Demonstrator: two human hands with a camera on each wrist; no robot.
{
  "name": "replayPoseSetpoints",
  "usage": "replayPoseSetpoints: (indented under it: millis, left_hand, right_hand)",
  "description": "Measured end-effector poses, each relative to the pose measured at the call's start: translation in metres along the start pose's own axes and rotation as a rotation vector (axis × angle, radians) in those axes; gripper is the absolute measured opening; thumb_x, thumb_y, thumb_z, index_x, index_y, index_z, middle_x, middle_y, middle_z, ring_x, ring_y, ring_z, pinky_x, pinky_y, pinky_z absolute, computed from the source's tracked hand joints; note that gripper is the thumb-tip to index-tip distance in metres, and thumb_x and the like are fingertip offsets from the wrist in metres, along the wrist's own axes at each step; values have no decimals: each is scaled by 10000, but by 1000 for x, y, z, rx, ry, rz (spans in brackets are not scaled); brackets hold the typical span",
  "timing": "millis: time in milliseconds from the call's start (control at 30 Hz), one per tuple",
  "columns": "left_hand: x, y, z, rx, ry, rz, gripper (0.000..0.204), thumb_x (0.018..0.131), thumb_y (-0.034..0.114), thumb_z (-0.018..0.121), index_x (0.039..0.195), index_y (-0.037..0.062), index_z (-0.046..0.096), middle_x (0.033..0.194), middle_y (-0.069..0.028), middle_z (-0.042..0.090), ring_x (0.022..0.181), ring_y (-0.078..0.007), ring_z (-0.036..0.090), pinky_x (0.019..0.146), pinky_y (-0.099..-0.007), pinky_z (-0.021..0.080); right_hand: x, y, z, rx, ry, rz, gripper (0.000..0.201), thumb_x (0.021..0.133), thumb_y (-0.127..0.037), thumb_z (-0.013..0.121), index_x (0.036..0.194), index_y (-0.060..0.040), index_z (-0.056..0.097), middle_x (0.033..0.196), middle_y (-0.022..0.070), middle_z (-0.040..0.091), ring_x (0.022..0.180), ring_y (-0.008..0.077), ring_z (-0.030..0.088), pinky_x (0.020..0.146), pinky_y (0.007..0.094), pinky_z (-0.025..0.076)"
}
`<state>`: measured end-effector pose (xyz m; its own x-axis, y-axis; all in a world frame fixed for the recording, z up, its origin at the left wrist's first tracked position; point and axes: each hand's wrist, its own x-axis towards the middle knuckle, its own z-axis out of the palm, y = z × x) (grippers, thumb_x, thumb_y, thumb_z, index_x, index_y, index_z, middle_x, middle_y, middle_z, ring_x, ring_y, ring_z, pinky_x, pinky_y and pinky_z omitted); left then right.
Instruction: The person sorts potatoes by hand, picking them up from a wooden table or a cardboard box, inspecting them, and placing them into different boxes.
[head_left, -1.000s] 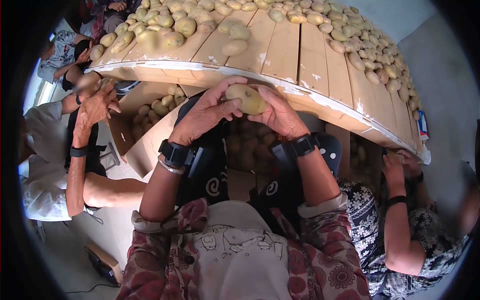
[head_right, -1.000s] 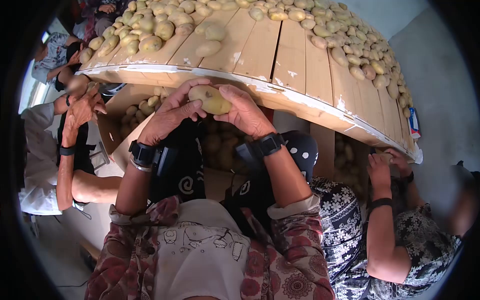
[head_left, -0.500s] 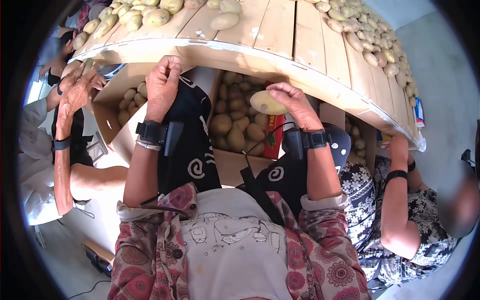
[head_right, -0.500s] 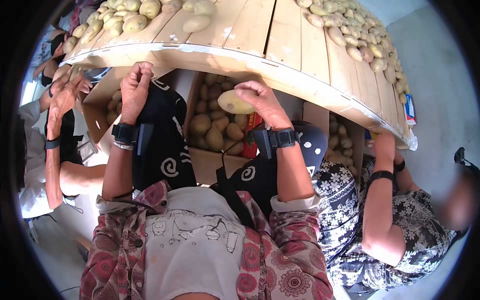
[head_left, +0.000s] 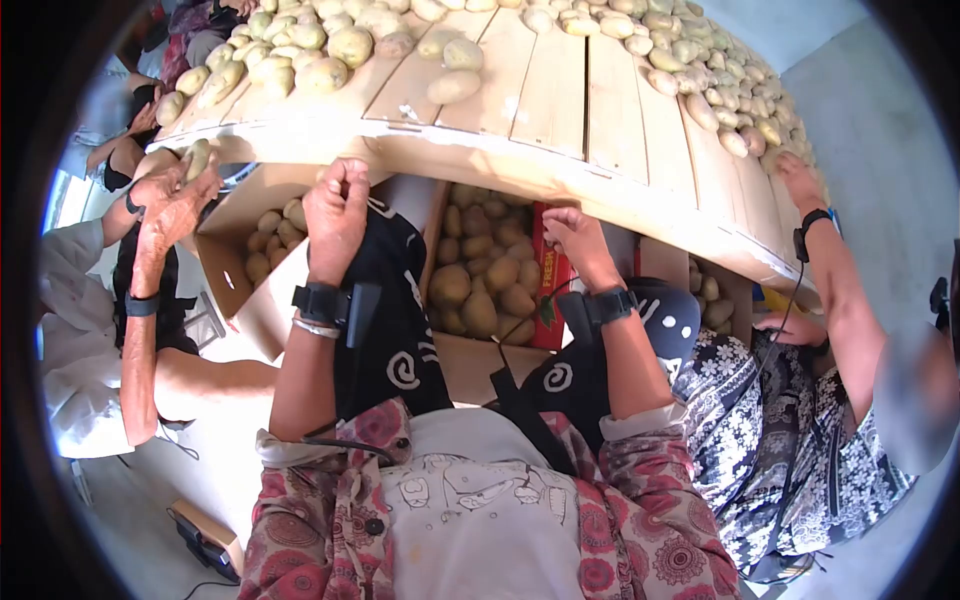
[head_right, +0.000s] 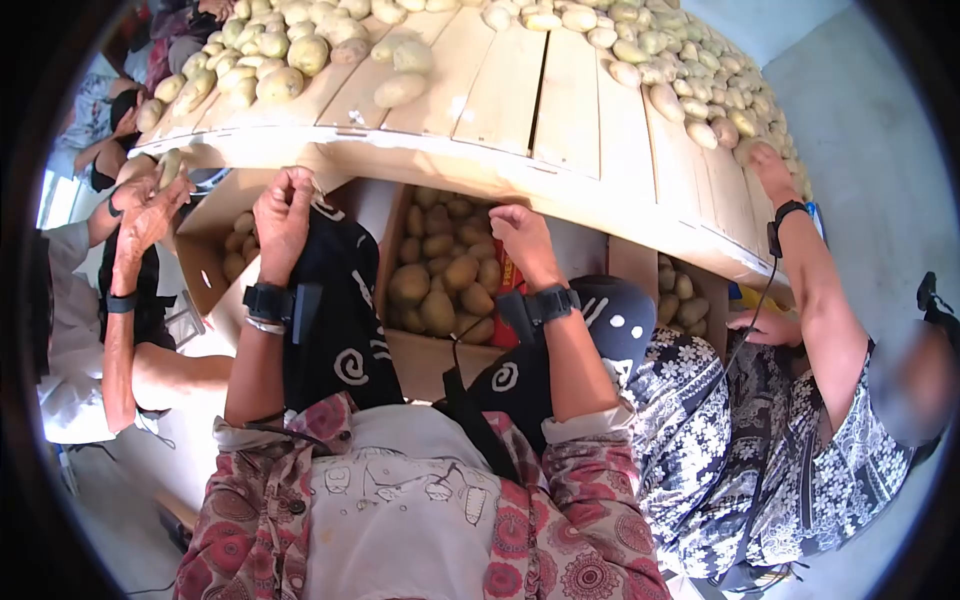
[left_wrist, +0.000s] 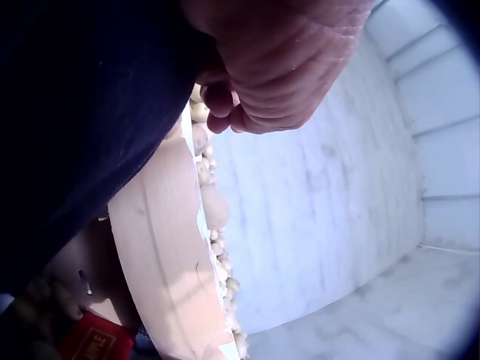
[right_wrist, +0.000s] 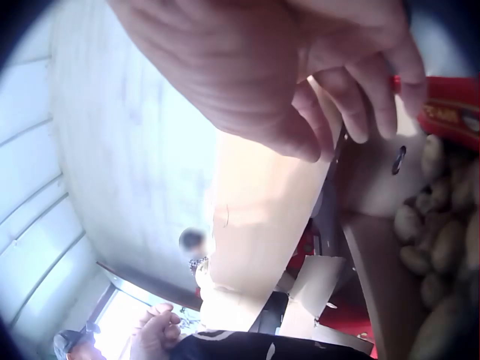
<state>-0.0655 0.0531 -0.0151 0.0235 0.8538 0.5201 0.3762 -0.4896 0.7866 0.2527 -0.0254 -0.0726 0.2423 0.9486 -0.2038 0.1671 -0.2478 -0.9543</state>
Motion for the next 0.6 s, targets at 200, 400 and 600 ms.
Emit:
replayPoseSetpoints:
  millis: [200,400,600]
  left_hand:
    - [-4,4,-5,18,-29,-55,129,917,74,544,804,12,546,702,-8,542,643,-68,471,617,-227,427]
    - [2,12,-6,-32,19,-4,65,886,37,565,829,6,562,687,-24,542,621,-77,482,584,-236,423]
    - [5,11,-4,-68,-10,-47,61,872,30,559,914,1,593,669,-93,584,572,-140,547,549,-283,451]
  right_hand:
    - [-6,2,7,-8,-81,30,153,854,-190,645,791,-53,617,725,9,618,674,64,556,616,226,452]
    - [-16,-48,29,217,-232,20,210,918,-276,602,875,-70,608,867,29,655,801,102,622,699,240,493]
    - [23,-132,43,44,-282,-255,235,893,-180,633,1077,-43,585,967,13,639,862,115,607,751,245,485]
